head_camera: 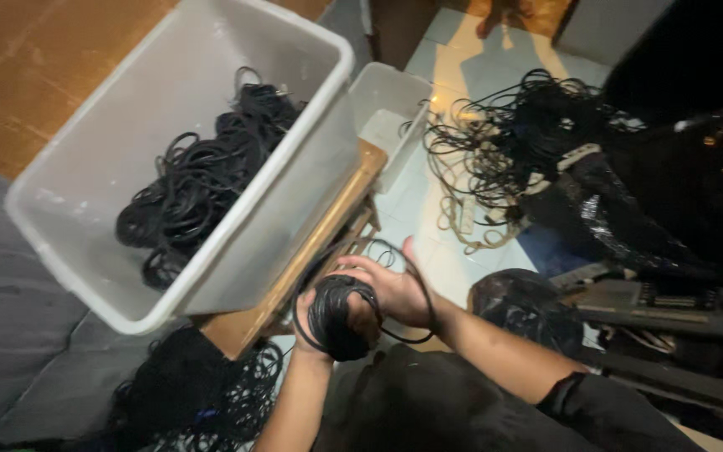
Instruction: The person coils black cables by hand and places them into a white plastic bin.
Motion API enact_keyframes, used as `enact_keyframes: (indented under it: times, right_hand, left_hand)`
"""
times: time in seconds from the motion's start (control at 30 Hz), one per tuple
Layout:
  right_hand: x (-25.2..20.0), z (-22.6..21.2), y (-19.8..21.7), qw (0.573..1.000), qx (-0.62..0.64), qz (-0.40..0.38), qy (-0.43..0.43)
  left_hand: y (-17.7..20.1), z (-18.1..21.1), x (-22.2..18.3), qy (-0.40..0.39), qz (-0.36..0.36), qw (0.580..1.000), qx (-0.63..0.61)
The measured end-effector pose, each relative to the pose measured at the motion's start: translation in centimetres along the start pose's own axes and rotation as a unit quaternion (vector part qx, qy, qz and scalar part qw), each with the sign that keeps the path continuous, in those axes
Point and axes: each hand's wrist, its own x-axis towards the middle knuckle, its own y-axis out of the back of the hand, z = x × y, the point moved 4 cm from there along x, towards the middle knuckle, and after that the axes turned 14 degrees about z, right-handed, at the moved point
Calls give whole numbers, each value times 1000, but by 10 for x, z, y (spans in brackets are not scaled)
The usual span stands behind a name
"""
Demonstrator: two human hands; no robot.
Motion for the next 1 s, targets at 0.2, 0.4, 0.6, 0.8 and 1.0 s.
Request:
enact_keyframes:
  times: [0.2, 0.4, 0.6, 0.8, 1.0]
  right_hand:
    - [6, -11, -6, 996, 31, 81, -14]
    - [18, -43, 50, 906, -352, 236, -3]
    - [93, -51, 105, 716, -674, 182, 12]
    - [103, -97, 137, 507, -845, 143, -93]
    - [140, -203, 201, 542, -815, 174, 111]
  left_hand:
    - [7, 30, -17, -2, 122, 988, -99]
    - [-49, 60, -15, -7, -203, 978, -49]
    - [-47, 84, 10, -60, -4, 989, -137]
    - [-67, 77, 55, 14, 119, 991, -61]
    - [-94, 30, 72, 63, -46, 995, -57]
